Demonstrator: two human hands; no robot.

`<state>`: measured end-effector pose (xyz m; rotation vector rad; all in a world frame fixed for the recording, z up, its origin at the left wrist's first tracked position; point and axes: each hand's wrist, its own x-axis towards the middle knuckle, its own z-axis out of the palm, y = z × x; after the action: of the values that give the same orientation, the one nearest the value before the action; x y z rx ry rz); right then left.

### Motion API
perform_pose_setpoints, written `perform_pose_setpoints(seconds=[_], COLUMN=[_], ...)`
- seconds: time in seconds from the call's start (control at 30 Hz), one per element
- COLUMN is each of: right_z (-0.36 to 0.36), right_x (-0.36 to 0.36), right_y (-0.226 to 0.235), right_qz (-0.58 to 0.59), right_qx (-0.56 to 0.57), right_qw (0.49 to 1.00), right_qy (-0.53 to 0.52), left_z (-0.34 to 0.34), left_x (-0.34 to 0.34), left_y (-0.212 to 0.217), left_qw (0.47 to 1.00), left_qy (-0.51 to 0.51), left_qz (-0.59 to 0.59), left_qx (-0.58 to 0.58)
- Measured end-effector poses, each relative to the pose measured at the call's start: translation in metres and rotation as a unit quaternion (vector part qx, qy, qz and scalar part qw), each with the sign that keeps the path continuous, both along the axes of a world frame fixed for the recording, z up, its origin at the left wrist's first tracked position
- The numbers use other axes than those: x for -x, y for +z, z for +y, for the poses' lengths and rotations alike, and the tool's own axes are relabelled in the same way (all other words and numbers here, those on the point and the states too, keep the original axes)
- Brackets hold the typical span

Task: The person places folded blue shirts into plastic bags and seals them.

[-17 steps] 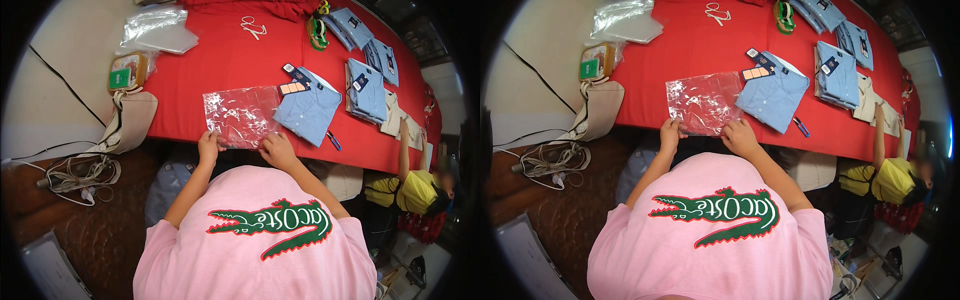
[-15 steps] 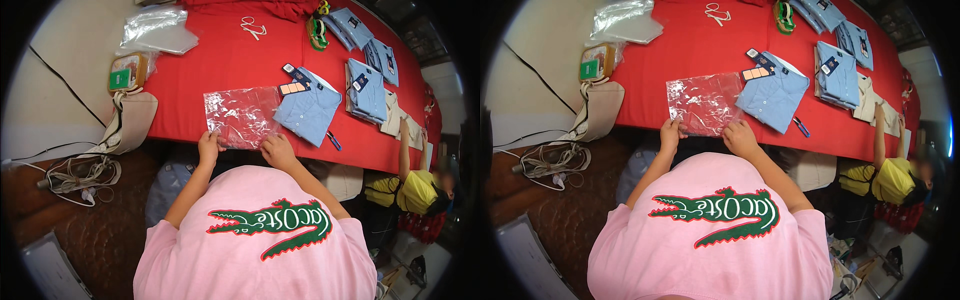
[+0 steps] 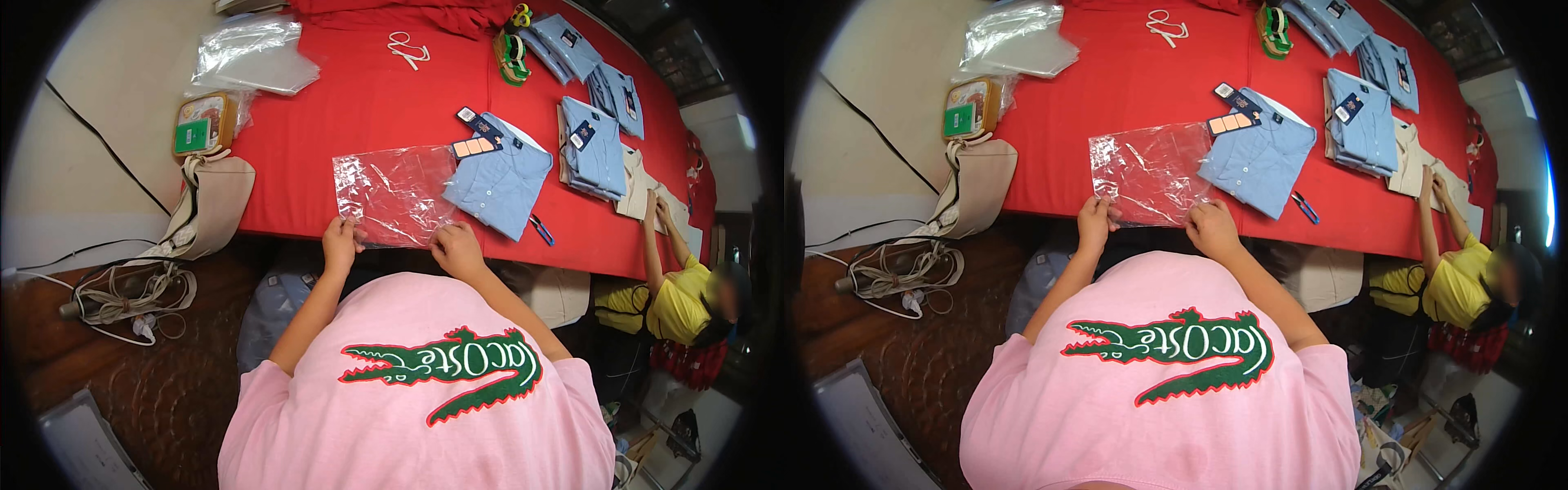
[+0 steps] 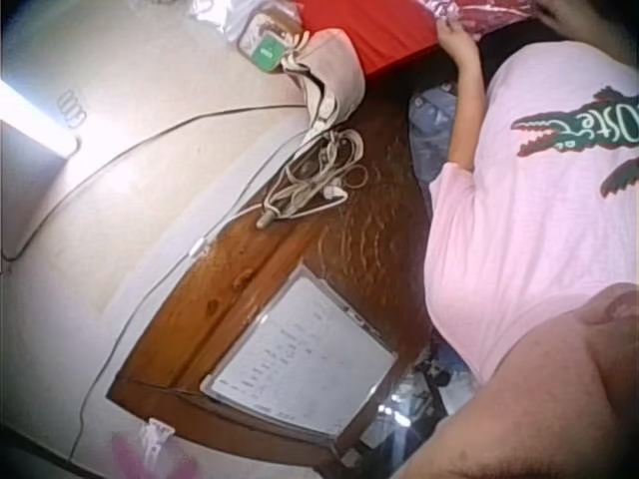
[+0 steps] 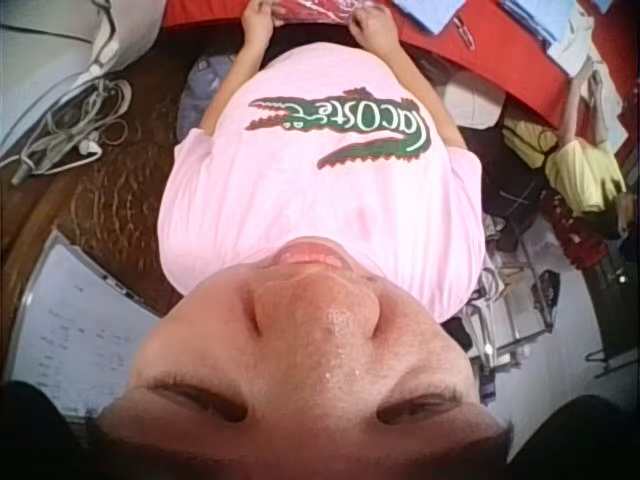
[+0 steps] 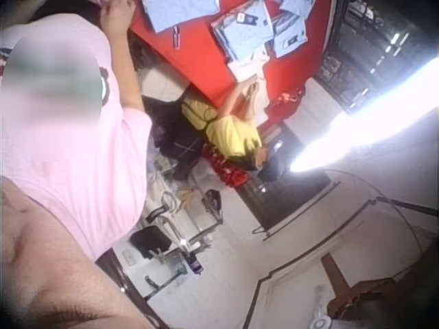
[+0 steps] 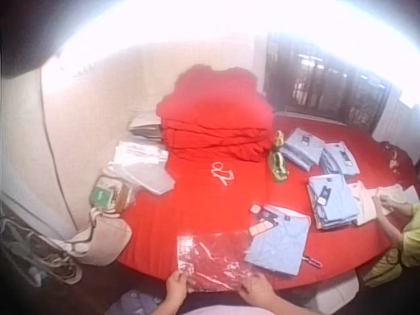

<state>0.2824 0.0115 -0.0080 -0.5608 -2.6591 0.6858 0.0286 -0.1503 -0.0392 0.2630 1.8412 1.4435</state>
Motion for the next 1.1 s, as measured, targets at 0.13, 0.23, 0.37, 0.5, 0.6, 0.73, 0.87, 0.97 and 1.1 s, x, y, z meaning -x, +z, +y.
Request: perform_pose_setpoints(seconds=[0.13,0.23,0.37,0.5,0.6,0.73,0.87,0.97,1.1], right_z=[0.007,0.022,0.076,0.115,0.119,0.126,0.126,0.126,0.124], right_x=[0.008,0.032,0.080,0.123,0.140,0.142,0.135,0.128,0.119], right_y=[0.011,0.037,0.047,0.031,0.033,0.034,0.033,0.028,0.031], right_qz=[-0.053,-0.034,0.022,-0.005,-0.146,-0.208,-0.210,-0.204,-0.185], right_qx=[-0.004,-0.009,-0.025,-0.040,-0.081,0.019,0.132,0.181,0.218], right_qw=[0.998,0.997,0.998,0.999,0.986,0.977,0.968,0.961,0.958], right_qy=[-0.030,-0.061,-0.045,0.002,-0.020,-0.033,-0.030,-0.038,-0.037], left_z=[-0.004,-0.009,0.013,0.066,0.089,0.092,0.093,0.097,0.101], left_x=[0.000,0.012,0.022,0.028,0.028,0.044,0.065,0.071,0.078], left_y=[0.005,0.020,0.055,0.057,0.027,0.012,0.015,0.018,0.019], left_qw=[0.999,0.980,0.862,0.824,0.788,0.696,0.660,0.650,0.636], left_qy=[-0.009,-0.074,-0.073,-0.214,-0.302,-0.371,-0.423,-0.441,-0.449], left_qz=[0.031,0.152,0.489,0.522,0.531,0.609,0.618,0.617,0.627], left_qx=[0.008,0.103,0.109,0.046,0.077,0.085,0.056,0.045,0.035])
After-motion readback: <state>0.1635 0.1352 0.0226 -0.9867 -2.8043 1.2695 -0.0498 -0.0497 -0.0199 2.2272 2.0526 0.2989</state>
